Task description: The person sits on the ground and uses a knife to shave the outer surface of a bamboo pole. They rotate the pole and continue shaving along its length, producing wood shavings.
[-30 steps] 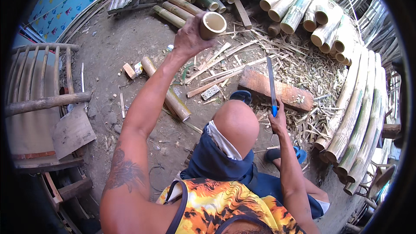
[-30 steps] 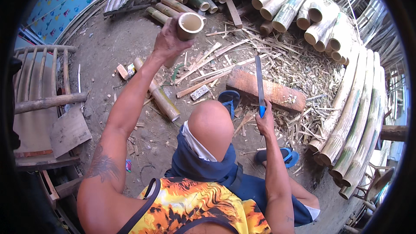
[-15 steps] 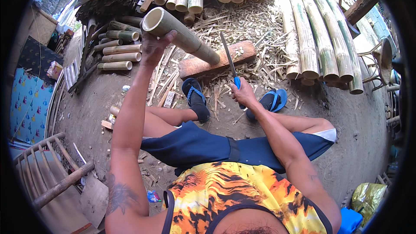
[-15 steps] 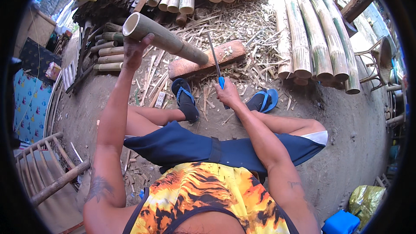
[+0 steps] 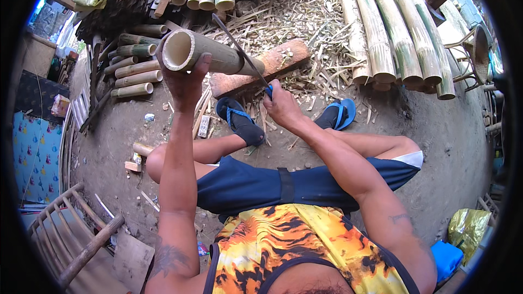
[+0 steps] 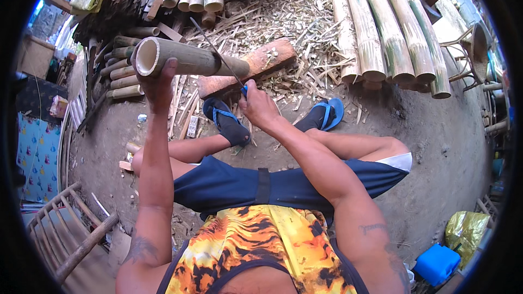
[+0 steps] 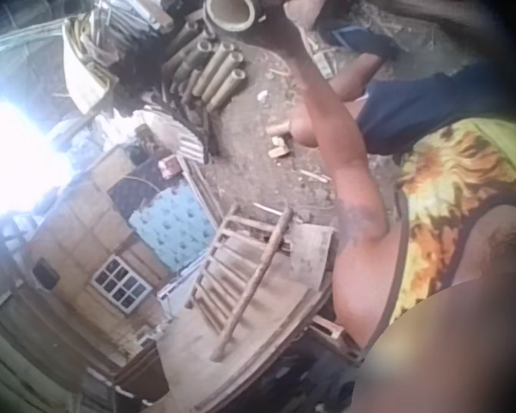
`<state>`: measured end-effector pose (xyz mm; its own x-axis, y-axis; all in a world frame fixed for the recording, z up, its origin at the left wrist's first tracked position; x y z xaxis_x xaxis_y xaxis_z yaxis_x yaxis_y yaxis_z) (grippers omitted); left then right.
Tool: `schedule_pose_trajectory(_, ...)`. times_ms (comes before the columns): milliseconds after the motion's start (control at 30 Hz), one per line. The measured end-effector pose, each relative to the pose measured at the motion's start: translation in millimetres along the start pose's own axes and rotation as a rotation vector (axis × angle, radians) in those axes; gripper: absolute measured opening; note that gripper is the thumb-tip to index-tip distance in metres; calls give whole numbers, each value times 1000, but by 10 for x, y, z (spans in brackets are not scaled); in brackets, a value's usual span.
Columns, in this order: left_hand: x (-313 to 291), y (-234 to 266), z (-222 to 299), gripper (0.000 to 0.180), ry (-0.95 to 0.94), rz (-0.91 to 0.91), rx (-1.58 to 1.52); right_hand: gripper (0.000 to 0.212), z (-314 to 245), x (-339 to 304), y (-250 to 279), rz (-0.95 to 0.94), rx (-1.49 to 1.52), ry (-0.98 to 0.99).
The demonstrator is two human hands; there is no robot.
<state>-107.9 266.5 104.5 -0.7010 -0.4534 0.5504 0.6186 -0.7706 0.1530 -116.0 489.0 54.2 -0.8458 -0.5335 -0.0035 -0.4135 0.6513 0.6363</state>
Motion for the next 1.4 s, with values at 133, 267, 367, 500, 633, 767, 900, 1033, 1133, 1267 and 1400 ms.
schedule_pose_trajectory(133, 58, -21, -32, 71, 48, 59, -82, 27, -16, 79, -39, 51, 23, 103)
schedule_pose_trajectory(267, 33, 3, -64, 72, -44, 51, 92, 29, 286, 55, -278, 115, -18, 173)
schedule_pose_trajectory(367, 18, 88, -81, 74, 34, 53, -36, 30, 859, 148, -262, -243, -92, -529)
schedule_pose_trajectory(500, 6, 62, -67, 76, 55, 160, -5, 31, 937, 126, -208, -150, -150, -236)
schedule_pose_trajectory(633, -35, -105, -51, 78, 41, 210, -46, 29, 264, 33, -335, 127, 109, 310)
schedule_pose_trajectory(767, -86, -87, -81, 81, 65, 215, -140, 29, 284, 176, -376, -22, -7, -75)
schedule_pose_trajectory(900, -111, 60, -117, 85, 13, 149, -59, 28, 1100, 161, -270, -171, -161, -479)
schedule_pose_trajectory(1033, 112, 173, -191, 80, 214, 83, -243, 32, 1486, 25, -464, -120, -150, -289)
schedule_pose_trajectory(1133, 330, 265, -210, 76, 129, 159, -522, 41, 1444, -62, -600, -119, -42, -308)
schedule_pose_trajectory(1267, 314, 352, -203, 78, 31, 74, -317, 66, 1202, -143, -575, -127, 24, -409)
schedule_pose_trajectory(1400, 232, 239, -257, 75, 61, 259, -367, 61, 639, -111, -471, -159, 93, -208)
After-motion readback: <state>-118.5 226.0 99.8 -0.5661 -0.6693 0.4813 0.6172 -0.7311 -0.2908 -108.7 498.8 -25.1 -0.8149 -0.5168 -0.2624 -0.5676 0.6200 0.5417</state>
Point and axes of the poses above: each hand's wrist, its own x-axis towards the middle knuckle, its own y-axis out of the back of the hand, z = x × y, the point moved 1 cm from there along x, towards the middle knuckle, and after that the axes turned 8 degrees about y, right-handed, at the moved point
